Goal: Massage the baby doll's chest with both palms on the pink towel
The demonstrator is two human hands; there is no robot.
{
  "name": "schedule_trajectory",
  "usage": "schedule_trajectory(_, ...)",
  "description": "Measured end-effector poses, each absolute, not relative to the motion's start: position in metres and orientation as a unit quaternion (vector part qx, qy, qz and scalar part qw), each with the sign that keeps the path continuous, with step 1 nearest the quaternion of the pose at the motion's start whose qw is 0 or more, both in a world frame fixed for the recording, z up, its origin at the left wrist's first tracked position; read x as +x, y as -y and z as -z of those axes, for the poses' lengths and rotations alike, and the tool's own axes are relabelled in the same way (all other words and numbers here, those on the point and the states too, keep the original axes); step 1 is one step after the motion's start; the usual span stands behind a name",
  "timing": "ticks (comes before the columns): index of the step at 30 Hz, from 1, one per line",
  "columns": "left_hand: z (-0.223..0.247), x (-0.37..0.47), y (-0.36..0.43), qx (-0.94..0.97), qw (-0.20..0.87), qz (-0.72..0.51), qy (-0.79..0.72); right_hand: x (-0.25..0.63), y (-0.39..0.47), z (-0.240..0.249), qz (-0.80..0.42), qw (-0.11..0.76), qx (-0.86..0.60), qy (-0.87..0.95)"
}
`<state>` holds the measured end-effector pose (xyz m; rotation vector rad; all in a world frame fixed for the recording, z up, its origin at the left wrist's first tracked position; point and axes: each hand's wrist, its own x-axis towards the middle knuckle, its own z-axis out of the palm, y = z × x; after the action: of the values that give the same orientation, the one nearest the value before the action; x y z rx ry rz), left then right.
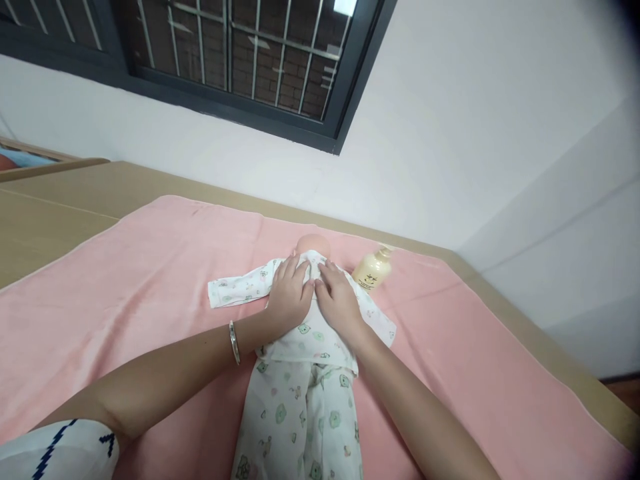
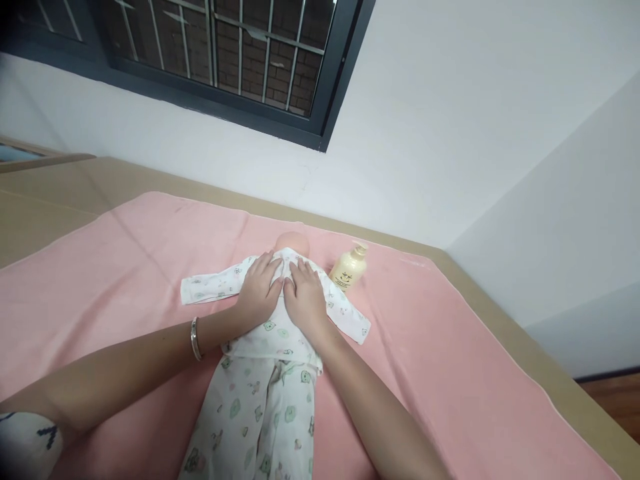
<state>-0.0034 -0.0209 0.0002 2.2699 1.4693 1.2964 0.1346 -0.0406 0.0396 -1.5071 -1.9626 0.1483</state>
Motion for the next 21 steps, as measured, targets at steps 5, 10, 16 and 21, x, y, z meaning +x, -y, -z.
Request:
schedule_trajectory(5, -0.001, -0.003, 0.022, 0.756, 0.074, -0.430, -0.488, 0.137, 0.043, -0.048, -0.014, 0.378, -0.568, 0.731)
schedule_trajectory(10, 0.001, -0.003, 0.021, 0.750, 0.073, -0.439, -0.489, 0.134, 0.040, -0.042, -0.043, 0.314, -0.560, 0.766)
schedule_trajectory(16, 0.003, -0.003, 0.020, 0.757, 0.067, -0.445, -0.473, 0.142, 0.038, -0.045, -0.025, 0.386, -0.558, 0.734)
schedule_trajectory(21, 0.004, -0.003, 0.018, 0.761, 0.059, -0.452, -0.461, 0.138, 0.036, -0.034, -0.056, 0.320, -0.553, 0.767)
